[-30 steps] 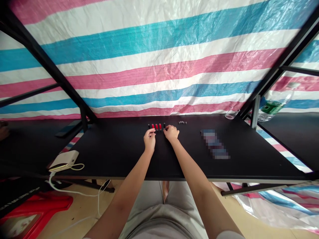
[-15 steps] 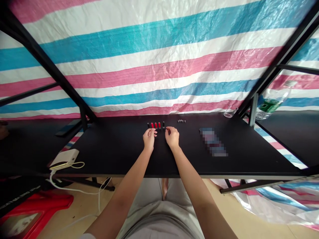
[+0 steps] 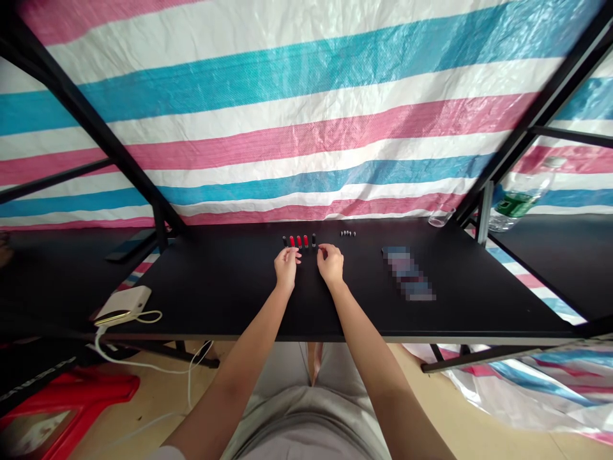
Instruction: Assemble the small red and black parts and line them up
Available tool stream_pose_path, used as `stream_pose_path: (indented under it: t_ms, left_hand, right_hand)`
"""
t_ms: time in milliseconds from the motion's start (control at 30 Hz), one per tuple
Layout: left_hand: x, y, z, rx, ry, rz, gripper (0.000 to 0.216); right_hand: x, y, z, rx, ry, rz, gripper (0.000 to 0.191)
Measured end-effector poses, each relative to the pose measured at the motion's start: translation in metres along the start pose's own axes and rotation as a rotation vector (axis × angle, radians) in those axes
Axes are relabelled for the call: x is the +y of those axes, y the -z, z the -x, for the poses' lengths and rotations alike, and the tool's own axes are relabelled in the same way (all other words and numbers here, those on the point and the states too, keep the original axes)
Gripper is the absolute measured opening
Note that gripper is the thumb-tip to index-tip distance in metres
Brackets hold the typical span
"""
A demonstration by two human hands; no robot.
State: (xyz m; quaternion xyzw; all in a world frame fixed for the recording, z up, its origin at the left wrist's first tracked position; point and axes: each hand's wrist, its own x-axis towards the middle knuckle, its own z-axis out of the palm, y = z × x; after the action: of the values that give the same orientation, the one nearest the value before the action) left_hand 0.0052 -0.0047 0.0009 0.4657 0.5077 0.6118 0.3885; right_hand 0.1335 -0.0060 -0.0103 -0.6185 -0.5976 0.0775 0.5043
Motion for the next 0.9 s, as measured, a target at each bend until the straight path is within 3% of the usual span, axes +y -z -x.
stream_pose_path:
  t_ms: [200,633,800,900]
  left_hand:
    - [0.000,0.000,0.000,0.019,0.019,0.058,0.020]
    - [0.001,0.000,-0.002,0.063,0.069,0.099,0.018]
    - [0.003,0.000,-0.002,0.067,0.078,0.115,0.018]
    - [0.003,0.000,-0.003,0.066,0.079,0.124,0.017]
  right_hand:
    - [0.001,-0.001,0.000,-0.028,0.012,0.061,0.022]
    - [-0.003,-0.011,0.005,-0.427,0.047,0.390,0.041]
    - [-0.006,-0.015,0.003,-0.434,0.056,0.395,0.041]
    - [-0.006,-0.015,0.002,-0.355,0.059,0.331,0.038]
